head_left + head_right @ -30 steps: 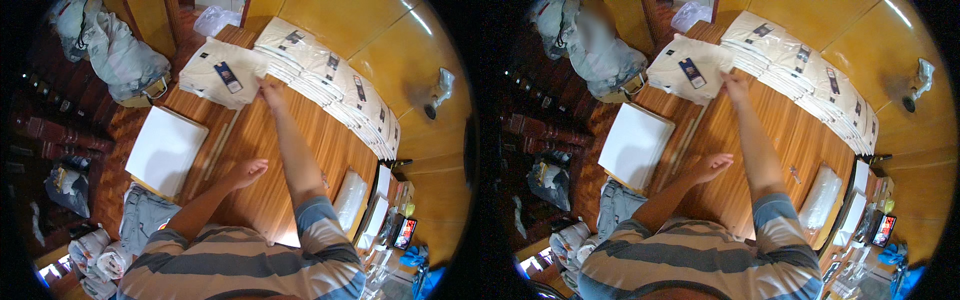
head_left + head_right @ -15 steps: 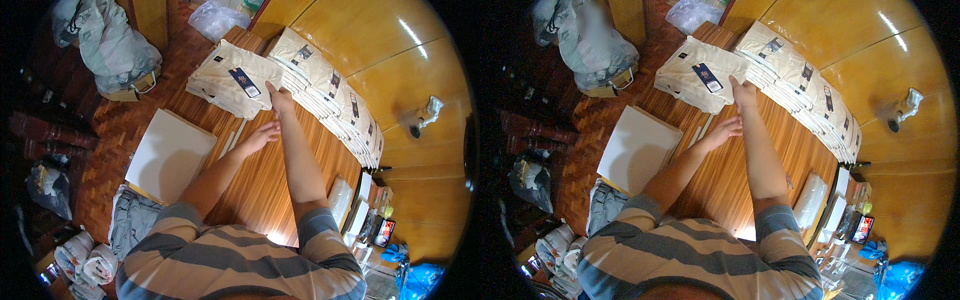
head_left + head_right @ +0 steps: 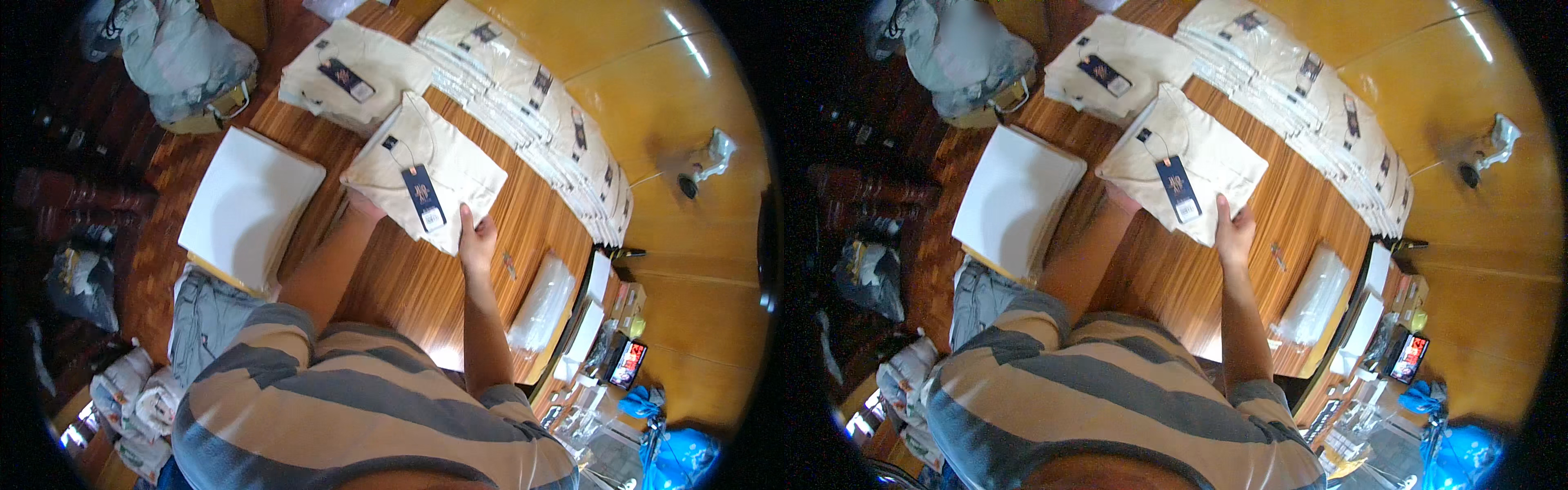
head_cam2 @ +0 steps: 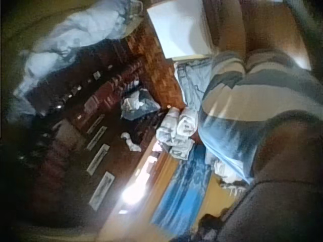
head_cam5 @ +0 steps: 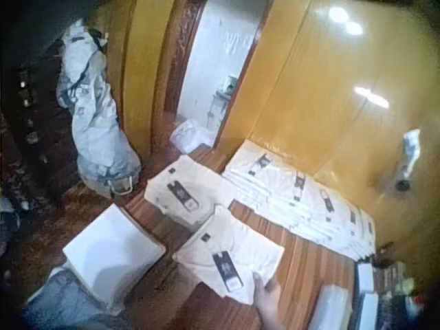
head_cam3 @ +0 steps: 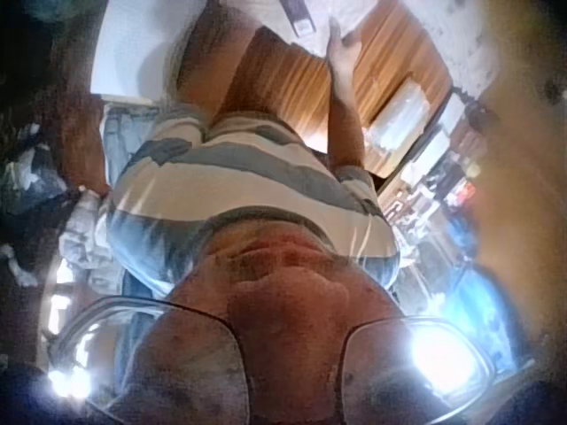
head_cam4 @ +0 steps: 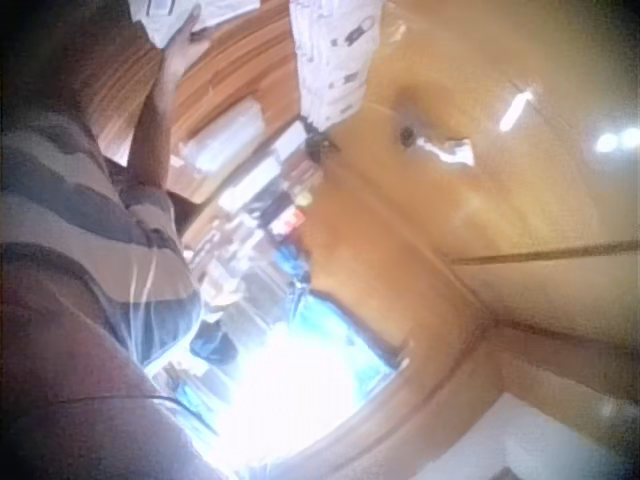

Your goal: The person packs folded shirts into plastic bags by hand. They insert each shirt into a bag, peel off the adhesive strip, and seal the bag before placing it on a stack.

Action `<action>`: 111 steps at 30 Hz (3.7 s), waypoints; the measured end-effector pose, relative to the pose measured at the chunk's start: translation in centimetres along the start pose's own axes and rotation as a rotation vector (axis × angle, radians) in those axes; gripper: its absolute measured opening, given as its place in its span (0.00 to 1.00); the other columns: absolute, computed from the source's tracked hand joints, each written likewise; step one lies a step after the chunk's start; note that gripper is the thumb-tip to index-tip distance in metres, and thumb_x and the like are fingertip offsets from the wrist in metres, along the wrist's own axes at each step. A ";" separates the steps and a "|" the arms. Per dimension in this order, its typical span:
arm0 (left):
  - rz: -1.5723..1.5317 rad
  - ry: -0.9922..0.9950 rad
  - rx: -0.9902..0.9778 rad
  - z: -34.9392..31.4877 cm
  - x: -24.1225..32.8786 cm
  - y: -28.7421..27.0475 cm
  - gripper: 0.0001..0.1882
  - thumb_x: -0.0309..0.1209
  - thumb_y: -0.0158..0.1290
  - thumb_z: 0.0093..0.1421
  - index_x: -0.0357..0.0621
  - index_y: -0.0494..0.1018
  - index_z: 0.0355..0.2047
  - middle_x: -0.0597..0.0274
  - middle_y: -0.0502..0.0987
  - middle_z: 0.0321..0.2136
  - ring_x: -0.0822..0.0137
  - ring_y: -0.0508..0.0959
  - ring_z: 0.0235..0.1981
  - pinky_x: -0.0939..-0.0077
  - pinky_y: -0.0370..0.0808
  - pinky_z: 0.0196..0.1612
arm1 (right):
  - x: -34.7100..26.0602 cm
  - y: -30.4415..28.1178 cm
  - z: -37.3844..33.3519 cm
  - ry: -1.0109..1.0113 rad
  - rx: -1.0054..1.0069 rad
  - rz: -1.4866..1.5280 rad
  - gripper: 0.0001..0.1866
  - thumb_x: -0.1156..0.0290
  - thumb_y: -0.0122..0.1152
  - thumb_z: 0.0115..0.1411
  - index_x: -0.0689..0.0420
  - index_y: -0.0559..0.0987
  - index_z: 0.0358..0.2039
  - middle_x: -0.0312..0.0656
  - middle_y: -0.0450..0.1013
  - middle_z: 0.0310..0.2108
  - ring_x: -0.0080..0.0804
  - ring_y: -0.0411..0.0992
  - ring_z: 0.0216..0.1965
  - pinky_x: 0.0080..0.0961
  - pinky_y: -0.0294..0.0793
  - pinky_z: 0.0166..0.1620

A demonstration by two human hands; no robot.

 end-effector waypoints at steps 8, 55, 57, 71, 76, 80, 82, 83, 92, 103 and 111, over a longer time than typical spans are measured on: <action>0.768 -0.606 0.399 -18.6 -1.1 -1.4 0.30 0.41 0.55 0.70 0.40 0.69 0.69 0.51 0.77 0.62 0.54 0.78 0.62 0.54 0.72 0.67 | 10.4 -10.4 -12.6 0.228 -0.151 -0.228 0.18 0.59 0.67 0.72 0.63 0.82 0.45 0.31 0.79 0.34 0.15 0.71 0.34 0.20 0.73 0.36; 2.579 0.025 -0.206 -26.4 -9.8 9.1 0.10 0.38 0.65 0.64 0.44 0.83 0.35 0.59 0.82 0.36 0.55 0.84 0.37 0.59 0.82 0.40 | 11.5 -22.1 -3.7 -0.279 0.057 -1.093 0.29 0.47 0.68 0.65 0.57 0.80 0.56 0.55 0.76 0.51 0.58 0.75 0.51 0.50 0.76 0.56; 2.495 -0.020 -0.132 -26.9 -10.1 9.7 0.11 0.37 0.65 0.65 0.42 0.83 0.36 0.58 0.81 0.35 0.56 0.84 0.34 0.61 0.81 0.39 | 10.7 -21.2 -3.8 -0.323 0.026 -1.171 0.28 0.48 0.67 0.66 0.57 0.80 0.55 0.55 0.76 0.50 0.58 0.75 0.51 0.49 0.76 0.56; 2.237 0.027 0.077 -29.0 -10.2 7.8 0.09 0.32 0.67 0.64 0.38 0.83 0.37 0.57 0.84 0.33 0.66 0.83 0.29 0.72 0.80 0.34 | 5.9 -16.4 -13.2 -0.362 -0.238 -0.650 0.20 0.59 0.65 0.70 0.59 0.75 0.54 0.57 0.78 0.46 0.57 0.80 0.46 0.49 0.80 0.49; 2.129 -0.048 0.132 -29.3 -11.4 7.5 0.09 0.31 0.68 0.65 0.36 0.84 0.38 0.63 0.82 0.31 0.75 0.79 0.30 0.78 0.76 0.35 | 5.9 -12.7 -18.9 -0.405 -0.390 -0.611 0.20 0.61 0.68 0.68 0.59 0.75 0.53 0.51 0.80 0.44 0.51 0.82 0.42 0.43 0.82 0.44; 2.121 -0.015 0.106 -29.4 -12.2 7.5 0.08 0.30 0.67 0.65 0.37 0.84 0.37 0.61 0.84 0.30 0.74 0.81 0.27 0.77 0.78 0.32 | 6.0 -11.1 -19.4 -0.471 -0.429 -0.613 0.20 0.57 0.66 0.68 0.56 0.75 0.52 0.50 0.79 0.47 0.51 0.81 0.46 0.45 0.82 0.44; 2.127 -0.028 0.110 -29.4 -12.6 7.9 0.08 0.30 0.67 0.65 0.38 0.84 0.37 0.62 0.84 0.29 0.75 0.81 0.27 0.77 0.77 0.32 | 5.9 -10.4 -19.3 -0.486 -0.440 -0.650 0.19 0.58 0.66 0.68 0.56 0.75 0.52 0.50 0.79 0.46 0.51 0.81 0.45 0.44 0.82 0.43; 2.116 -0.050 0.120 -29.4 -12.8 8.2 0.08 0.30 0.67 0.65 0.37 0.84 0.37 0.63 0.84 0.29 0.76 0.80 0.28 0.78 0.77 0.33 | 5.9 -10.2 -19.1 -0.469 -0.440 -0.675 0.19 0.58 0.66 0.68 0.57 0.75 0.51 0.49 0.80 0.46 0.51 0.81 0.45 0.44 0.83 0.42; 2.133 -0.097 0.093 -29.8 -13.6 7.0 0.07 0.30 0.66 0.66 0.38 0.84 0.37 0.65 0.85 0.29 0.78 0.79 0.28 0.79 0.76 0.33 | 6.6 -10.0 -18.0 -0.452 -0.351 -0.646 0.18 0.61 0.68 0.68 0.58 0.73 0.49 0.51 0.80 0.43 0.52 0.82 0.41 0.43 0.82 0.40; 2.177 -0.073 0.099 -29.9 -13.8 6.7 0.10 0.33 0.68 0.65 0.38 0.84 0.36 0.64 0.85 0.28 0.78 0.80 0.27 0.78 0.77 0.32 | 6.1 -10.3 -17.4 -0.523 -0.311 -0.607 0.17 0.63 0.70 0.67 0.60 0.75 0.45 0.51 0.82 0.42 0.50 0.84 0.40 0.39 0.83 0.40; 2.119 -0.063 0.062 -29.8 -13.8 5.6 0.09 0.31 0.68 0.63 0.36 0.83 0.34 0.59 0.84 0.27 0.72 0.80 0.26 0.75 0.78 0.32 | 6.8 -10.2 -17.5 -0.504 -0.339 -0.556 0.15 0.58 0.64 0.70 0.55 0.77 0.47 0.47 0.81 0.42 0.50 0.82 0.43 0.43 0.82 0.42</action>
Point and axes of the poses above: each hand's wrist, its own z-axis towards the middle knuckle, its own y-axis out of the palm, x = y × z, the point moved 6 cm from there along z, towards the middle knuckle
